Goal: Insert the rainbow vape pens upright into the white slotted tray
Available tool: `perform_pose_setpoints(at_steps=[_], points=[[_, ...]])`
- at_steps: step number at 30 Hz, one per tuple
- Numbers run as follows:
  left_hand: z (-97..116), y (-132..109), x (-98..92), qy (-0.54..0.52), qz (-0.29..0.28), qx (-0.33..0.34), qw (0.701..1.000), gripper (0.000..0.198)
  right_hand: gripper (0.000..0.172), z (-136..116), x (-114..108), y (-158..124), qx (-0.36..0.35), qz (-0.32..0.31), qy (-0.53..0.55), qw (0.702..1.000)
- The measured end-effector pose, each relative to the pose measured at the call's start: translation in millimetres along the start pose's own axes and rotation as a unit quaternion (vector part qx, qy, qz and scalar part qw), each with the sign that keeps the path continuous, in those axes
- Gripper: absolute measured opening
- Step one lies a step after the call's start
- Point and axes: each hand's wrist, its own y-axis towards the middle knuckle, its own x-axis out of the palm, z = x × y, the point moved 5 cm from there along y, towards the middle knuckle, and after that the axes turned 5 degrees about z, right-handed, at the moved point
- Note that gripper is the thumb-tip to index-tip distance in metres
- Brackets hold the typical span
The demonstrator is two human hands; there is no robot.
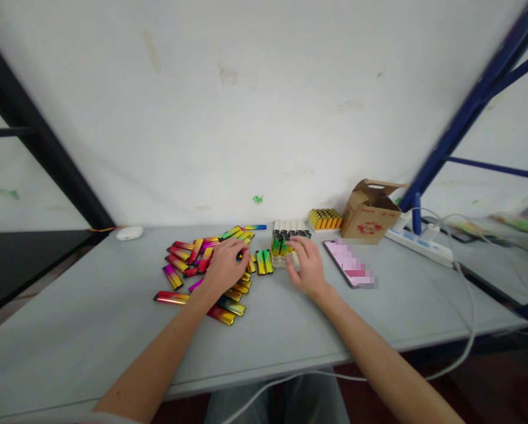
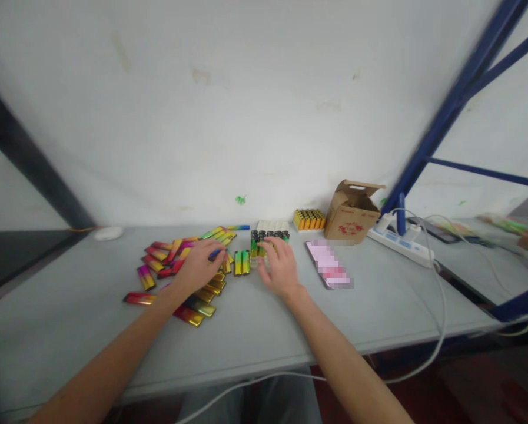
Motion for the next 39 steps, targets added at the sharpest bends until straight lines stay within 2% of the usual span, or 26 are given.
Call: perform_pose_setpoints(at_steps=[4,8,13,16,19,27,33,39], points=[[0,-2,1.8,0.010,0.000,-0.002,1.000,0.019,0.025,-23,20,-7,-0.097,-0.118,0.054,0.987],[-1,-3,2.8,0.039,0.000,-0.004,0.999,0.021,0.029,-31,29,-12,-0.128,-0.167,0.049,0.976],[-2,-4,1.8,0.080,0.010,0.012,0.997,0.022,0.037,-31,38,-12,-0.136,-0.192,0.015,0.972],[-3,-4,0.7,0.094,0.014,0.016,0.995,0.021,0.033,-33,46,-9,-0.156,-0.211,0.008,0.965],[-5,-5,-0.1,0.095,0.010,0.013,0.995,0.020,0.029,-34,50,-6,-0.148,-0.216,0.013,0.965],[-4,-6,5.1,0.082,-0.035,0.026,0.996,0.021,0.017,-33,38,-7,-0.148,-0.205,0.082,0.964],[-1,-6,4.0,0.078,-0.033,0.026,0.996,0.022,0.038,-31,36,-6,-0.147,-0.217,0.095,0.960],[-1,-6,3.6,0.084,-0.030,0.026,0.996,0.021,0.019,-33,28,-5,-0.146,-0.265,0.138,0.943]])
